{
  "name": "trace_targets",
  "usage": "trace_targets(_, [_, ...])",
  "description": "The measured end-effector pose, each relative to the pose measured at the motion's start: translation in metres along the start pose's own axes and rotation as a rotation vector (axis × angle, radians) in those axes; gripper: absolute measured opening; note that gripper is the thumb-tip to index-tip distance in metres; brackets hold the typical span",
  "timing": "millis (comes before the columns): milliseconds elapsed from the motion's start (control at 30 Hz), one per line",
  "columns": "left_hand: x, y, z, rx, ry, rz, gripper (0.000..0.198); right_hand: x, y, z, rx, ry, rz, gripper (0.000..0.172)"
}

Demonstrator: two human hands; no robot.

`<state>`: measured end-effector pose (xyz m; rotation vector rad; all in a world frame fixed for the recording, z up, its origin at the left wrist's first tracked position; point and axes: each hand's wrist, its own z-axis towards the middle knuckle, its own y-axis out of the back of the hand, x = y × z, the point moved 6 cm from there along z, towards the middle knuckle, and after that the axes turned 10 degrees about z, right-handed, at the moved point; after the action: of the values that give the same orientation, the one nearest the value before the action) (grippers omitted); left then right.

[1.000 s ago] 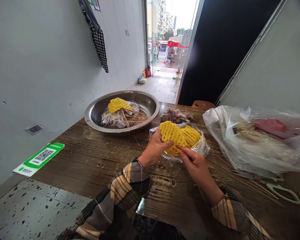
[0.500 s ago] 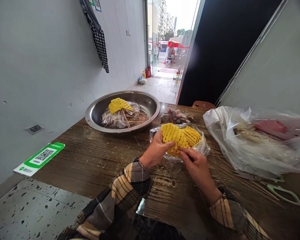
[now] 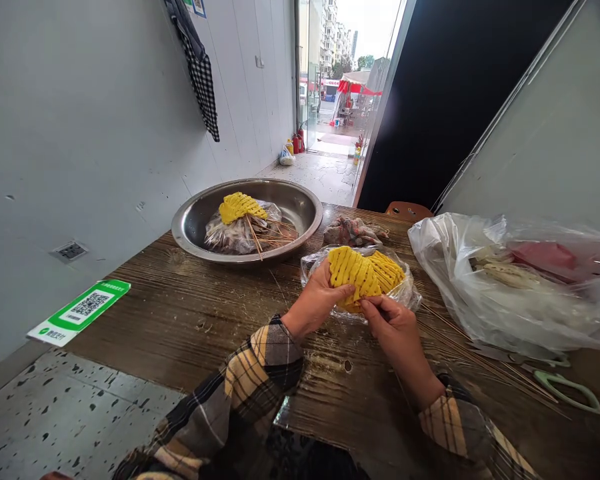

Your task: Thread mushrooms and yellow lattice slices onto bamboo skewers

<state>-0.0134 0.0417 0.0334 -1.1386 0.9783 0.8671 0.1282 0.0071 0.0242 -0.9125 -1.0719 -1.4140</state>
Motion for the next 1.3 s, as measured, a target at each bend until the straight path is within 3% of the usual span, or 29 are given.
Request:
trace_targets(233, [-0.006, 0.01, 0.003, -0.103, -0.008, -0.009, 0.047, 0.0, -0.005, -0.004, 0.089, -0.078, 0.088, 0.026])
trace_targets(400, [-0.016, 0.019, 0.005, -0.198, -0.044, -0.035, 0.047, 0.004, -0.006, -0.004, 0.106, -0.009, 0.034, 0.026])
trace_targets(667, [-0.015, 0.015, 0.003, -0.184, -0.029, -0.02, 0.048, 0.003, -0.004, -0.002, 0.079, 0.1, 0.006, 0.023])
trace_targets(1300, [-0.008, 0.015, 0.002, -0.199, -0.025, 0.022, 0.045, 0.0, -0.007, -0.003, 0.029, 0.061, 0.016, 0.022])
